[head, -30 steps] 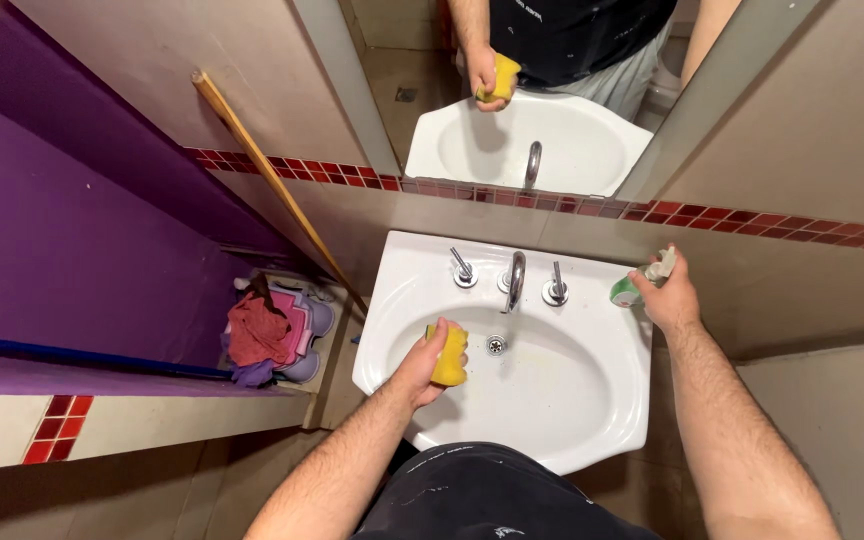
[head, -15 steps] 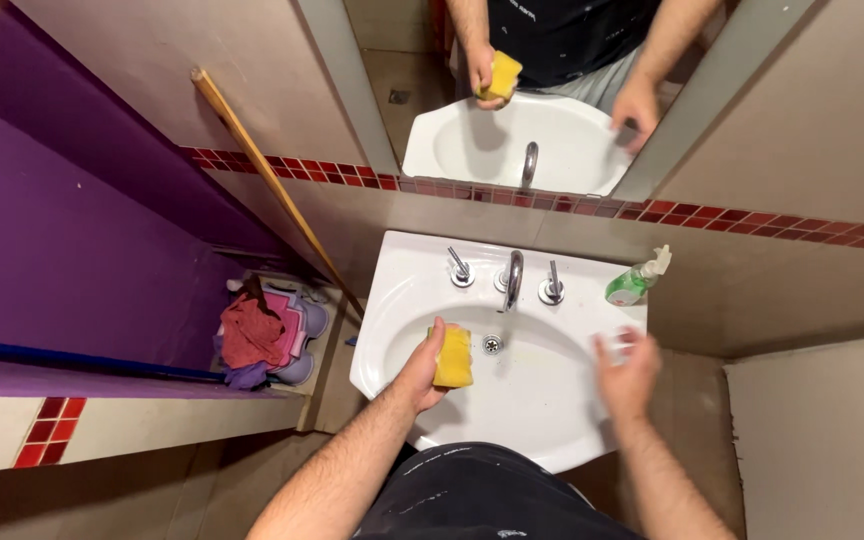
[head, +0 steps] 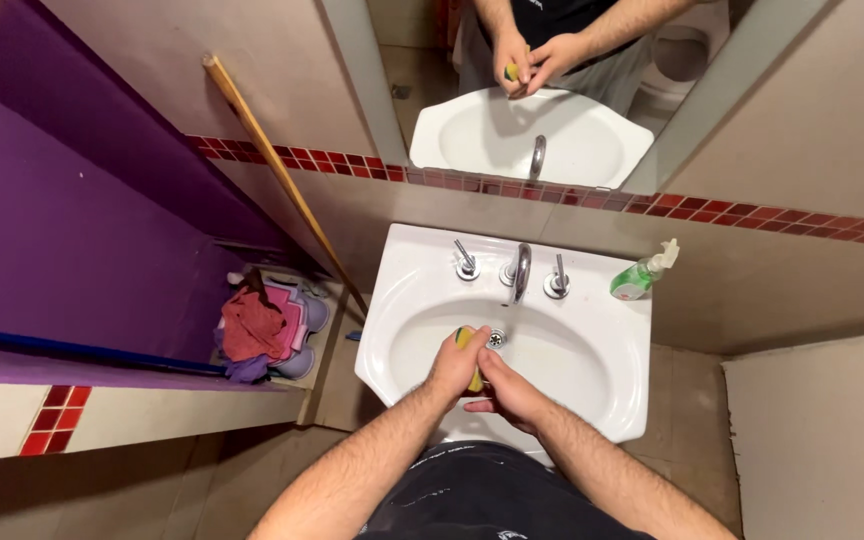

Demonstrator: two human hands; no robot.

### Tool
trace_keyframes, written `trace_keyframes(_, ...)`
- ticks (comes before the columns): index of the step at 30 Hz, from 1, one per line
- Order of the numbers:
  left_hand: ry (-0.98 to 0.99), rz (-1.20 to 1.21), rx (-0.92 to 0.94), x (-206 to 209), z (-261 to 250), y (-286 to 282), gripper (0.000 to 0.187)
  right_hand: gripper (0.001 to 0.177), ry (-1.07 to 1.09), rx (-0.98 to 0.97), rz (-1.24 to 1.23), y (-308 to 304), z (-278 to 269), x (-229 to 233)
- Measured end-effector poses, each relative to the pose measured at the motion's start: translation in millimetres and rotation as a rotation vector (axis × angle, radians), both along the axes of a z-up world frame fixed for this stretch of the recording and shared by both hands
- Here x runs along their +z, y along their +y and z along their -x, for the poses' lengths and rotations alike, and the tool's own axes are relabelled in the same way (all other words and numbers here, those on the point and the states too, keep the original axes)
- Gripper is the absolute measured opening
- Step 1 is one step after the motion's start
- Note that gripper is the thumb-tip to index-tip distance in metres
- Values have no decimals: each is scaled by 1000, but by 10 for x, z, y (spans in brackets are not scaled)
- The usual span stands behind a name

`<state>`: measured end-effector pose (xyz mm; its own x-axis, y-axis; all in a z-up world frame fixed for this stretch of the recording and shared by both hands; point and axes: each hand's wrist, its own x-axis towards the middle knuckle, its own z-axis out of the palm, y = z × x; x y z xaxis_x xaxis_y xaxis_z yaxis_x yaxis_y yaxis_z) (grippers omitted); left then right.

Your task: The person cleans a bathroom sink using a sponge and liquid soap. They apply soap to the sponge, scrub the faucet and sink basin, and wipe the surrounding surfaces.

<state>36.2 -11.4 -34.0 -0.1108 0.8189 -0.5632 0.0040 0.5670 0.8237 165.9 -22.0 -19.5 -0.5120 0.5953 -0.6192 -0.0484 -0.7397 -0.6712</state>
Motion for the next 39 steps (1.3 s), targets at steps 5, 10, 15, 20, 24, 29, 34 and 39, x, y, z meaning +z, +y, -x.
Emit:
trace_keyframes(5,-16,-23,-92,165,201,-61,53,65,54,-76,97,24,104,54)
trace_keyframes(10,133,-76,-403,42,514,-103,59,53,-110,13,-42,124,-28,-548)
trace_keyframes(15,37,-38,-307,-213,868,-332,44,56,-192,-46,-125,327,-172,-1008)
trace_keyframes(20,-100,143,-85,-68,1157,-532,40,48,-201,-166,-42,389,-39,-313)
trace_keyframes(24,-151,231,50,-347,1380,-683,40,43,-111,-188,-74,492,-4,-511)
trace_keyframes(29,-164,350,217,24,1399,-686,30,35,-38,-131,-71,585,149,-443)
trace_keyframes(34,-193,332,232,-92,1518,-663,27,46,-61,-209,-34,675,363,-407)
trace_keyframes(39,-202,322,222,-62,1691,-616,26,43,-73,-217,-46,783,472,-565)
